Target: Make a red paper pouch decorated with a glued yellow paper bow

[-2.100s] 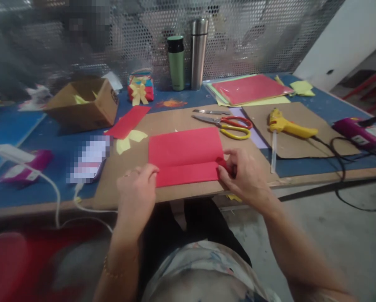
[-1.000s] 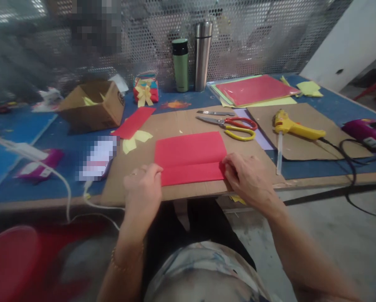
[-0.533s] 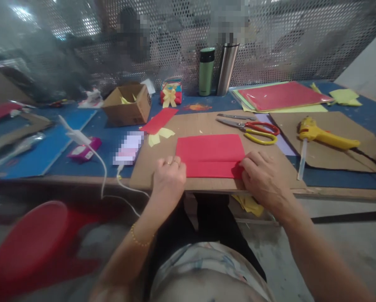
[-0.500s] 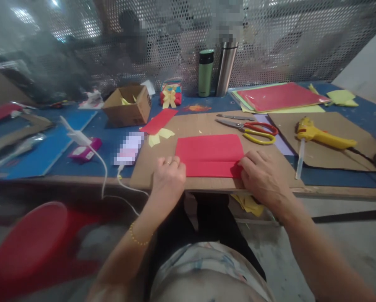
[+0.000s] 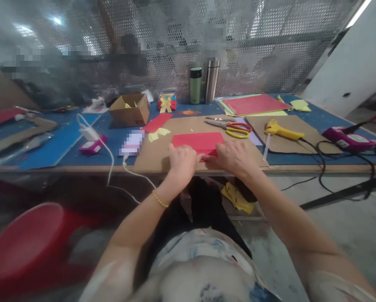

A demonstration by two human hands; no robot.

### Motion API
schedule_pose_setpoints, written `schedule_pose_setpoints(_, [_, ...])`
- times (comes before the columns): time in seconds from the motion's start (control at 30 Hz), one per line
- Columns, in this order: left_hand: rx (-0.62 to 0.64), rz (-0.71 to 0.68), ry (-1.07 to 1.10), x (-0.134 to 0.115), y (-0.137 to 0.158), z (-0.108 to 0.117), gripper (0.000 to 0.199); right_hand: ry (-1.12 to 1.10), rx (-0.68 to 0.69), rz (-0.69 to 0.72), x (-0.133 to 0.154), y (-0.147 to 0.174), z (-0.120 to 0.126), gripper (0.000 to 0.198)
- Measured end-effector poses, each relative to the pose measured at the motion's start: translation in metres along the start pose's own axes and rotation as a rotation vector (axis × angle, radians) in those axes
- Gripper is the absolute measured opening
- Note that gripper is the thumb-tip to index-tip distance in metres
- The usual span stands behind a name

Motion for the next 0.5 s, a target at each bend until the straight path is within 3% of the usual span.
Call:
schedule_pose_setpoints(0.2, [0.034,0.063,-0.054,0.002,0.004,-0.003,0.059,-0.016,0.078,-0.039,0.000,0.008,0.006,0.062])
schedule_pose_setpoints(0.5, [0.067,0.113,-0.047,0.011,0.000,-0.005,0.066,-0.084,-0.053,0.027,-0.025,0.010,-0.013,0.045])
Point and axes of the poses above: each hand's wrist, its own y-axis away from the middle knuckle, its own z-axis out of the back of the hand, x = y × z, the point moved 8 cm from there along -y, towards the middle knuckle, and after that the axes turned 4 degrees about -y, right-handed, at the moved point
